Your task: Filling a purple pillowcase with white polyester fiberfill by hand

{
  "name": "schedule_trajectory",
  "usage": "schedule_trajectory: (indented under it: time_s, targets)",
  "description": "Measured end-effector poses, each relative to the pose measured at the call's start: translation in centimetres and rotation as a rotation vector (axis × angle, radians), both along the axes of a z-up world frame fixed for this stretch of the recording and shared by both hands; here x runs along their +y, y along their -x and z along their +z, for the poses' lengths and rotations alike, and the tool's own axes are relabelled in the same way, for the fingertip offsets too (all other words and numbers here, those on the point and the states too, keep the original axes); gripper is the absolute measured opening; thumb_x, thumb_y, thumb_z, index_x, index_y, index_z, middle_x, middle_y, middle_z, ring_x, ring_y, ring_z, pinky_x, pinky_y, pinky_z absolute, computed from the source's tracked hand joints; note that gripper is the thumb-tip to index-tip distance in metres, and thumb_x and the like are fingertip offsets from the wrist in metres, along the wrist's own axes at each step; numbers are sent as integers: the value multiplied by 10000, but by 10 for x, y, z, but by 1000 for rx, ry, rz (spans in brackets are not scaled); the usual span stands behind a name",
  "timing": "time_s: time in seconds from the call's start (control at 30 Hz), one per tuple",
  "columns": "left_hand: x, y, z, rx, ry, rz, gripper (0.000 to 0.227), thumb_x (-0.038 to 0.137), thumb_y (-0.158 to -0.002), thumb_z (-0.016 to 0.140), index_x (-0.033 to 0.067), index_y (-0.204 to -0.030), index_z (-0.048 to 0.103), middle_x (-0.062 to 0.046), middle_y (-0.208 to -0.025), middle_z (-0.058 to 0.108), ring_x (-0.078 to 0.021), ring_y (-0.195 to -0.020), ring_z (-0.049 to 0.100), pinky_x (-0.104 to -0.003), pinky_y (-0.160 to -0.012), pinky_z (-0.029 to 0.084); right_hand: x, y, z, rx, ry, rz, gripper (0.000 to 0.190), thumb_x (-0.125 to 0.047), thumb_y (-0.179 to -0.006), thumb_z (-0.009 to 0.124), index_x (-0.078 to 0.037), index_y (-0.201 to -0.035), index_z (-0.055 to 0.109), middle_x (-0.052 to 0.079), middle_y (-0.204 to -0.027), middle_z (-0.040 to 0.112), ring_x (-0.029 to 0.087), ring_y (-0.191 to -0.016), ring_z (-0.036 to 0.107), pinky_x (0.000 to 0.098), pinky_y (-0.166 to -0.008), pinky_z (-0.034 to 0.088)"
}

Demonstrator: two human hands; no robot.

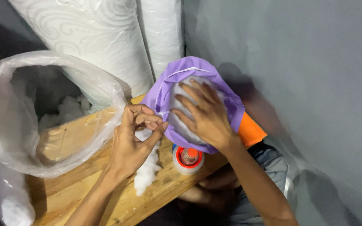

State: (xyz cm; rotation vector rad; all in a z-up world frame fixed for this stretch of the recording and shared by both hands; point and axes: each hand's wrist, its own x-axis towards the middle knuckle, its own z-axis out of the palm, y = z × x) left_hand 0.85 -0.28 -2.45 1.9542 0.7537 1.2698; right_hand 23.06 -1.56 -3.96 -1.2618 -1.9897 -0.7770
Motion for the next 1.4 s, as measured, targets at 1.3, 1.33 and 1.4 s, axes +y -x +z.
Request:
schedule_trajectory:
  time_s: [1.3,1.33,1.4]
  targets:
    - [108,78,-167,196,-473,544,216,180,-884,826,121,-806,633,-52,-490,536,-232,-388,558,-277,-396,428,8,-230,-441,1416,272,147,300,-274,-1105,566,-51,-967,711,72,-840,646,130,-720,580,321,-821,501]
    - [107,77,-172,201,-469,555,216,180,-884,826,121,-806,633,-52,-490,536,-232,-388,558,-277,-396,428,4,-238,-451,1401,298,160,299,-278,-1102,568,-53,-969,714,70,-844,650,130,-724,585,320,-822,503]
    - [103,74,-180,131,-226,518,179,155,-867,805,115,-805,641,-73,-493,566,-236,-407,562,-297,-416,434,-5,-254,-468,1371,353,186,298,-288,-1096,573,-59,-972,719,68,-852,657,131,-733,593,320,-825,507]
